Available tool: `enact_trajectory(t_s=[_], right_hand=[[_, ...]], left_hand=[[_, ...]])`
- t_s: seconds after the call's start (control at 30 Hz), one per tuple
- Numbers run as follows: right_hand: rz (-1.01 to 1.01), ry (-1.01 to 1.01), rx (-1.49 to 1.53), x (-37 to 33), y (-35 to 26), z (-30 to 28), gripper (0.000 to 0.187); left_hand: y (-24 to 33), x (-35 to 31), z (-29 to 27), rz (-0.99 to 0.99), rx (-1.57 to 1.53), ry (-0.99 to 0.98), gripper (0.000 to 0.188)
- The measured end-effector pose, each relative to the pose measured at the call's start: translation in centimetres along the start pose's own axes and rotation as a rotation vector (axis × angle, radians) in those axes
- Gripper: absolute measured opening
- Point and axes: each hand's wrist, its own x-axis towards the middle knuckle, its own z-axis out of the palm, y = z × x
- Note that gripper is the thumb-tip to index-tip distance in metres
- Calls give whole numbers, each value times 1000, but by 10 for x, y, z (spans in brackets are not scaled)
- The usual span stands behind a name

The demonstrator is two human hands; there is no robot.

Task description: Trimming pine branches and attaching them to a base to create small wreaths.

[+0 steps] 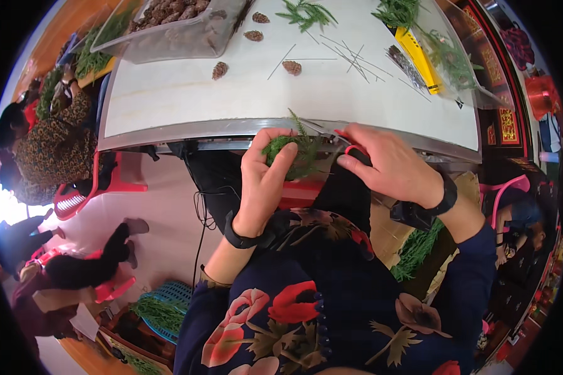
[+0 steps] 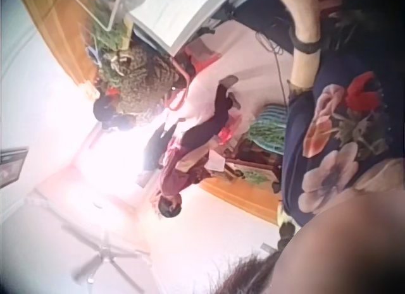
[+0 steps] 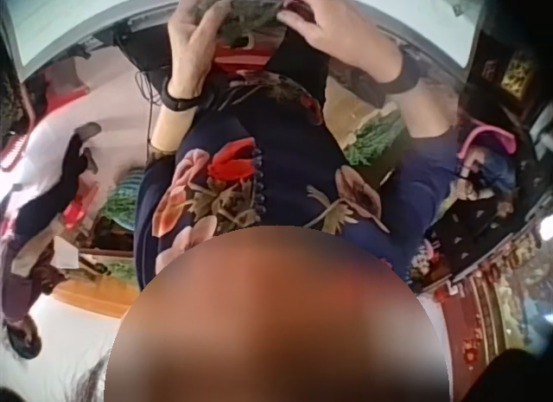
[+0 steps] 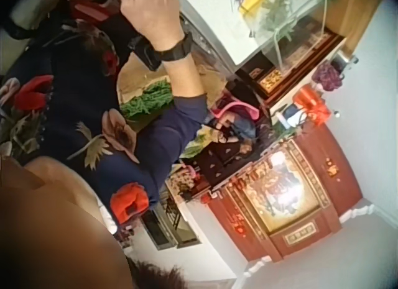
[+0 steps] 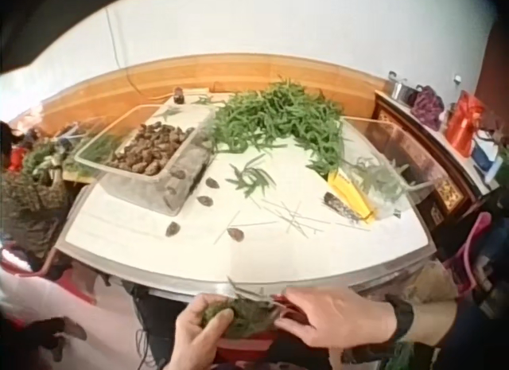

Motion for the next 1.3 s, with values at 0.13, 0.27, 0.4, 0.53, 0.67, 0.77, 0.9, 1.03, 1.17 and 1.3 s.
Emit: enact_trajectory(t_s=[0.13, 0.27, 0.4, 0.53, 0.67, 0.77, 0.9, 1.03, 1.17, 1.3], right_hand=[[28, -187, 308, 1, 7, 2, 44], [-5, -310, 452, 9, 9, -1, 49], [42, -425, 490, 9, 7, -8, 49], [91, -464, 484, 7, 5, -8, 49], [38, -399, 471, 5, 7, 3, 48], [3, -354, 466, 4, 10, 9, 46], [-16, -301, 481, 2, 9, 15, 42], [-37, -224, 480, -1, 3, 19, 38], [-9, -200, 355, -5, -2, 17, 34], [9, -193, 265, -9, -6, 19, 31]], left_hand=[[-4, -1, 1, 63, 99, -23, 18], [-3, -5, 1, 36, 76, -40, 16], [-2, -7, 0, -16, 28, -65, 15], [-3, -8, 2, 11, 85, -72, 15], [-3, -9, 2, 45, 132, -78, 15], [-2, -9, 0, 41, 171, -79, 15], [-1, -8, -2, 17, 101, -76, 15], [-1, -9, -3, -11, 45, -70, 14], [-3, -7, -5, -6, 62, -73, 13], [-6, -5, -4, 20, 164, -42, 11]])
